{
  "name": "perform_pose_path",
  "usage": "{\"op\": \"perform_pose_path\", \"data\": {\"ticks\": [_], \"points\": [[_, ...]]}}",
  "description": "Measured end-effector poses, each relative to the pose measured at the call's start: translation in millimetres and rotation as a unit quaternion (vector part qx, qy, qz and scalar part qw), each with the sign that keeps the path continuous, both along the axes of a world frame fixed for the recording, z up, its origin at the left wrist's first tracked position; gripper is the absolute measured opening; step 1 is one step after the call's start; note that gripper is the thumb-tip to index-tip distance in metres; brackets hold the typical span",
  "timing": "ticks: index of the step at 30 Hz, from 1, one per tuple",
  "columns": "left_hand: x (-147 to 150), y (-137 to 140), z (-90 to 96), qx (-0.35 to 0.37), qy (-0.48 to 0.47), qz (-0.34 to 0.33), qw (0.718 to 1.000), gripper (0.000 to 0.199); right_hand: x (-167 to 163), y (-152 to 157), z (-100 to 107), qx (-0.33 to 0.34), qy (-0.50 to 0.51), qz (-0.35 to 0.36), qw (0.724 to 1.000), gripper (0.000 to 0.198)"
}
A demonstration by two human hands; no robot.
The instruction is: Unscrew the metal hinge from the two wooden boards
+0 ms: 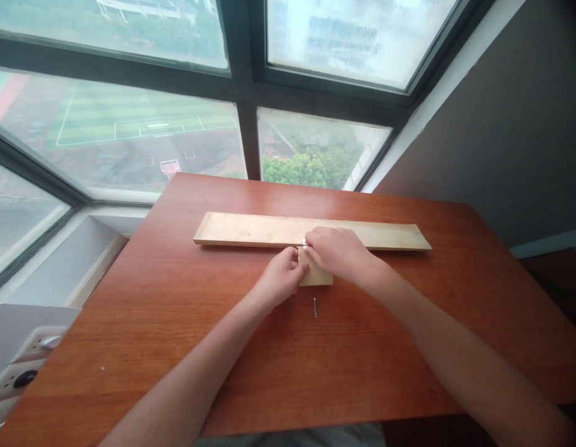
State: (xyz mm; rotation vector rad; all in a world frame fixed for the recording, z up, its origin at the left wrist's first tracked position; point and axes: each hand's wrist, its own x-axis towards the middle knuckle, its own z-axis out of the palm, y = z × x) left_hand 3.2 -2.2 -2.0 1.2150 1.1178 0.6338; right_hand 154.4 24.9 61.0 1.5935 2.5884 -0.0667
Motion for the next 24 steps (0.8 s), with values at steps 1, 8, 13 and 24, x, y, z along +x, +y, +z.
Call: {"op": "perform_pose_path", "data": {"ticks": [1, 8, 13, 24], "points": [[0.1, 0.2, -0.2, -0.001, -0.001, 0.001, 1.000, 0.011, 0.9, -0.5, 0.6, 0.003, -0.002, 0.010, 1.000, 0.019], [0.7, 0.6, -1.2, -0.005, -0.008, 0.005, 1.000, 0.012, 5.3, -0.9, 0.1, 0.021, 0.005, 0.049, 0.999, 0.014], [-0.2, 1.5, 1.1, -0.025, -0.011, 0.003, 1.000, 0.010, 6.6, -0.5, 1.4, 0.017, 0.017, 0.051, 0.998, 0.018], [-0.3, 0.0, 3.3, -0.034, -0.021, 0.004, 0.999, 0.012, -1.4, 0.4, 1.0, 0.016, 0.001, -0.009, 1.000, 0.035]]}}
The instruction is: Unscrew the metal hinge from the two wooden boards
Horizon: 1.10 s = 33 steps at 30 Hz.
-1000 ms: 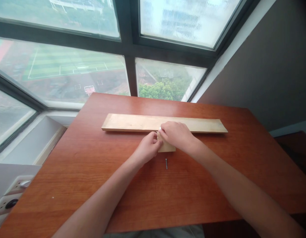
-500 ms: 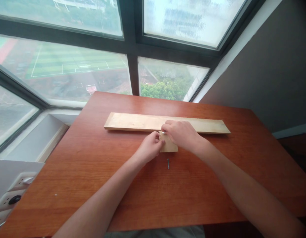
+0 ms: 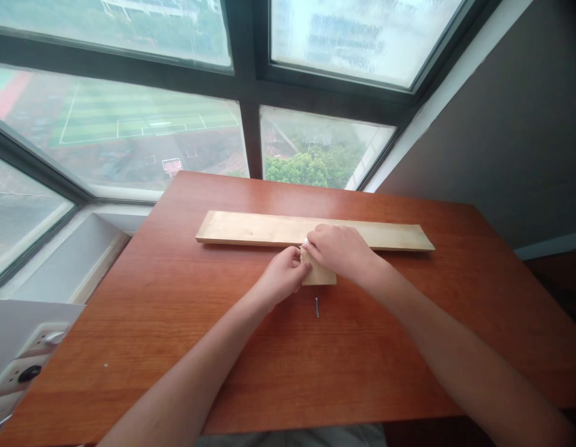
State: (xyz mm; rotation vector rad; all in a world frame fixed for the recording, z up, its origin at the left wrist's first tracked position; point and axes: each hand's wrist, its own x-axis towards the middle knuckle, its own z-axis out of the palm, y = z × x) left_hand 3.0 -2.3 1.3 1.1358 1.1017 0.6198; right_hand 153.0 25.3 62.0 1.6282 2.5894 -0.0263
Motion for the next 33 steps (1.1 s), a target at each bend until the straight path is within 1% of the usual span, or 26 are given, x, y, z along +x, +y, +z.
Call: {"op": "perform_pose_path", "data": {"ticks": [5, 7, 12, 14, 16, 18, 21, 22, 23, 25, 26, 28, 30, 33], "points": [[0, 1, -1.1, 0.002, -0.004, -0.004, 1.000, 0.014, 4, 4, 2, -0.020, 0.014, 0.048, 0.999, 0.019], [0, 1, -1.6, 0.002, -0.007, -0.005, 1.000, 0.014, 6, 4, 4, -0.027, 0.027, 0.064, 0.997, 0.017], [-1, 1, -2.1, 0.003, -0.009, -0.003, 1.000, 0.013, 9, 5, 6, -0.031, 0.058, 0.080, 0.995, 0.020], [-1, 1, -2.2, 0.001, -0.011, 0.001, 1.000, 0.013, 10, 4, 6, -0.032, 0.069, 0.079, 0.994, 0.021], [-1, 1, -2.1, -0.001, -0.010, 0.001, 1.000, 0.012, 13, 4, 8, -0.025, 0.083, 0.068, 0.994, 0.026], [0, 1, -2.1, -0.001, -0.006, -0.002, 1.000, 0.011, 15, 4, 14, -0.012, 0.100, 0.047, 0.994, 0.034], [0, 1, -2.8, 0.004, -0.001, -0.003, 1.000, 0.011, 20, 4, 31, 0.030, 0.123, 0.011, 0.992, 0.042], [0, 1, -3.2, 0.006, 0.001, -0.002, 1.000, 0.011, 22, 4, 38, 0.061, 0.128, -0.006, 0.990, 0.045], [0, 1, -3.6, 0.008, 0.003, -0.002, 1.000, 0.011, 24, 3, 46, 0.108, 0.123, -0.032, 0.986, 0.047], [-1, 1, -4.4, 0.012, 0.007, -0.003, 1.000, 0.012, 28, 3, 62, 0.197, 0.116, -0.082, 0.970, 0.048], [-1, 0, -4.7, 0.014, 0.010, -0.003, 1.000, 0.012, 30, 3, 69, 0.242, 0.139, -0.092, 0.956, 0.045], [-1, 0, -5.0, 0.016, 0.013, -0.003, 1.000, 0.012, 34, 4, 81, 0.312, 0.220, -0.084, 0.920, 0.038], [-1, 0, -4.9, 0.015, 0.014, -0.004, 1.000, 0.012, 35, 6, 88, 0.347, 0.304, -0.076, 0.884, 0.030], [-1, 0, -4.5, 0.017, 0.016, -0.007, 1.000, 0.012, 31, 10, 90, 0.378, 0.398, -0.075, 0.832, 0.022]]}}
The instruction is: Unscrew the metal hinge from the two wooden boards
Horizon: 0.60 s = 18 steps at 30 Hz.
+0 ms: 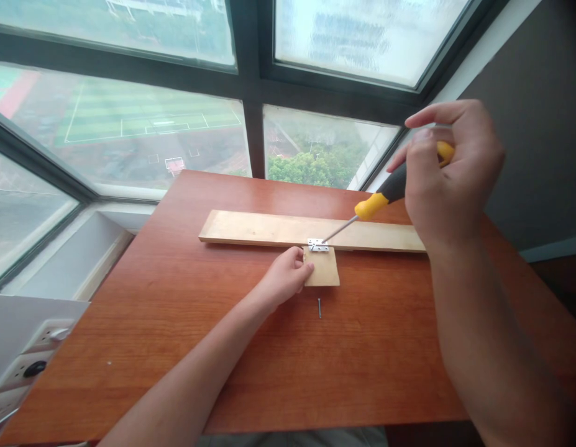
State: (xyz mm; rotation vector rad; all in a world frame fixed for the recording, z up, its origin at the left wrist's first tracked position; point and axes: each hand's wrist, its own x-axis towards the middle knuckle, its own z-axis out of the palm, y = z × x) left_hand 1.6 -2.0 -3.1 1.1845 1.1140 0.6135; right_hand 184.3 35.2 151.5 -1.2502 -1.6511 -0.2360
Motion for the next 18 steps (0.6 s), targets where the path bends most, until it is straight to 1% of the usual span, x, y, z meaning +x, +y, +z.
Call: {"op": "perform_pose_path", "data": {"ticks": [2, 6, 8, 16, 18], "points": [[0, 0, 0.4, 0.004, -0.002, 0.000, 1.000, 0.012, -4, 4, -4, 0.026, 0.036, -0.006, 0.999, 0.022], [0, -1, 1.1, 0.001, -0.009, 0.001, 1.000, 0.012, -7, 9, -13, 0.024, 0.058, 0.007, 0.998, 0.017], [0, -1, 1.1, -0.003, -0.010, 0.002, 1.000, 0.012, -7, 10, -16, 0.017, 0.055, 0.015, 0.998, 0.016], [0, 0, 0.9, -0.004, -0.002, -0.003, 1.000, 0.012, -6, 7, -17, 0.017, 0.037, 0.002, 0.999, 0.016], [0, 0, 1.3, -0.002, -0.002, -0.001, 1.000, 0.012, -7, 5, -15, -0.003, 0.025, -0.007, 1.000, 0.017]]}}
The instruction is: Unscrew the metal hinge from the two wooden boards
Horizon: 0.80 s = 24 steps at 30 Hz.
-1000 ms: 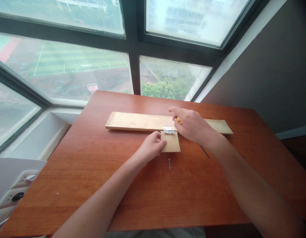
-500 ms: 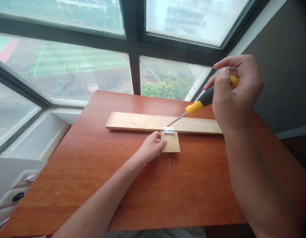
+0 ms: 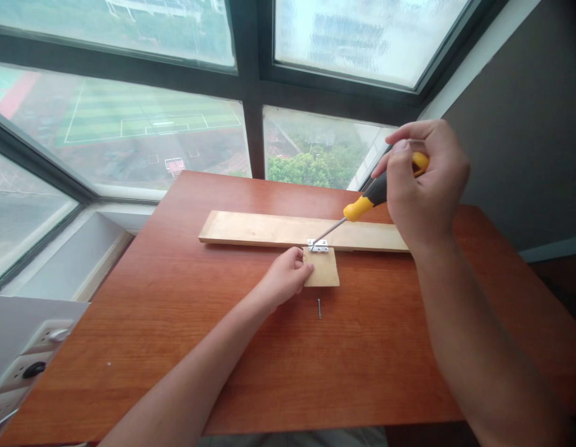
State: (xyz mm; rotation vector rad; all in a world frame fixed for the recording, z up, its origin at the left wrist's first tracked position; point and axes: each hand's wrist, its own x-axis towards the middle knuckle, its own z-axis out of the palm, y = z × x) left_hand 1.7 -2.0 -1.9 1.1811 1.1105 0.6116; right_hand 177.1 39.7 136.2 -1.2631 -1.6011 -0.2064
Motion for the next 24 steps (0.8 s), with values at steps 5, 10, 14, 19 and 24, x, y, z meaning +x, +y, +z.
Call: {"op": "perform_pose_path", "data": {"ticks": [5, 10, 14, 19, 24], "points": [[0, -1, 2.4, -0.010, -0.004, 0.003, 1.000, 0.013, -3, -6, 6, -0.080, -0.042, -0.037, 0.995, 0.020], [-2, -1, 8.5, -0.019, -0.006, -0.001, 1.000, 0.013, -1, -6, 6, -0.068, -0.052, -0.032, 0.996, 0.019], [-2, 0, 8.9, -0.030, -0.004, -0.008, 1.000, 0.014, 3, -4, 5, -0.059, -0.078, -0.027, 0.995, 0.024], [-2, 1, 5.9, -0.032, -0.004, -0.009, 0.999, 0.015, 4, -1, 1, -0.031, -0.062, 0.003, 0.998, 0.022], [-2, 0, 8.4, -0.034, -0.004, -0.008, 0.999, 0.015, -3, -4, -4, -0.007, -0.030, 0.010, 0.999, 0.020]]}}
